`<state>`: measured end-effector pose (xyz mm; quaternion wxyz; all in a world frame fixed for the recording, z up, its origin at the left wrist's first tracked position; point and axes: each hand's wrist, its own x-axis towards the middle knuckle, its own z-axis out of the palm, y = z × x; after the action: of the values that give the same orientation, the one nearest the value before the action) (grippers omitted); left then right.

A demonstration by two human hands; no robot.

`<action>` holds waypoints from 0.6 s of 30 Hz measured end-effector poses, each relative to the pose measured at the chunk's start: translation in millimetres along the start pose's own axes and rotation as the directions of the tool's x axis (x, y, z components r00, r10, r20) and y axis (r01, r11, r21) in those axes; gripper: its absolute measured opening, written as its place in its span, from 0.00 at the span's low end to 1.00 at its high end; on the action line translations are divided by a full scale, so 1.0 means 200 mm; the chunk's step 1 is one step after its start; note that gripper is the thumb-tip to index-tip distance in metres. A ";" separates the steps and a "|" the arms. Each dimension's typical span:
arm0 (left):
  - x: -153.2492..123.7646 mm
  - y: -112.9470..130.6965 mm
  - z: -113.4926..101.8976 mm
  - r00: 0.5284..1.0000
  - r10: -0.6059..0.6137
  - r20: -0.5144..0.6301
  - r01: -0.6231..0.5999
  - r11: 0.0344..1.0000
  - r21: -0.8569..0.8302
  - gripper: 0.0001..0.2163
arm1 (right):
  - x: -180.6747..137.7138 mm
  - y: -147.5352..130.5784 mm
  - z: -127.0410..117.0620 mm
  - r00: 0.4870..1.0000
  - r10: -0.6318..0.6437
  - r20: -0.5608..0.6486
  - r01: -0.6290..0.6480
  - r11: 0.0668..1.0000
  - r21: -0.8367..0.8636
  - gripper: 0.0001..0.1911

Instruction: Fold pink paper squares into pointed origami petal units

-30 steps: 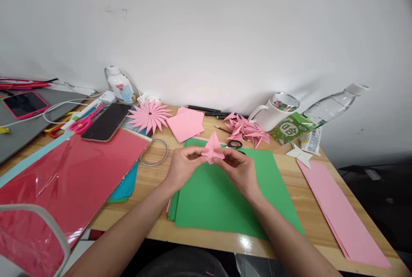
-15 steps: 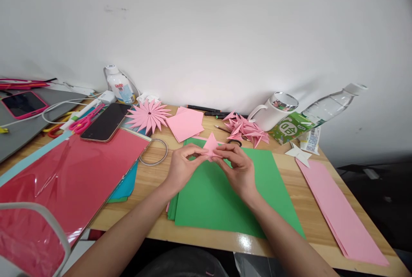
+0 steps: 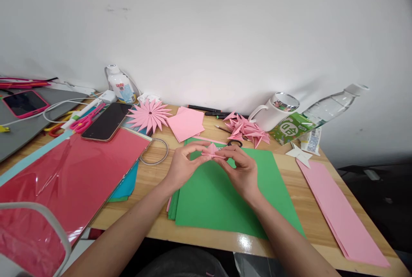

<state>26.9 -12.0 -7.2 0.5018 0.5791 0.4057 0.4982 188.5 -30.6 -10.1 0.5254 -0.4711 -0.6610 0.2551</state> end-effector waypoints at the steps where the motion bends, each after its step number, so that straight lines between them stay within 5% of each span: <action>1: 0.00 0.01 0.00 0.999 -0.045 0.019 0.046 0.999 -0.023 0.11 | 0.00 0.00 0.00 1.000 0.003 0.000 -0.003 1.000 0.008 0.03; 4: 0.00 0.02 0.00 0.990 -0.139 0.030 0.140 0.989 -0.050 0.16 | 0.00 0.00 0.00 1.000 0.017 -0.005 -0.016 0.999 0.041 0.02; 7: 0.00 0.03 0.01 0.994 -0.108 0.018 0.109 0.994 -0.020 0.10 | 0.00 0.00 0.00 0.999 0.045 0.000 -0.045 0.995 0.093 0.02; 18: -0.01 0.02 0.00 0.964 -0.263 0.052 0.267 0.953 -0.145 0.10 | 0.00 0.01 0.00 0.939 0.339 0.057 -0.335 0.864 0.375 0.13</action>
<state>26.4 -15.2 -3.6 0.6130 0.4878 0.4326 0.4462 189.5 -30.3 -11.5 0.5572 -0.4701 -0.5039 0.4633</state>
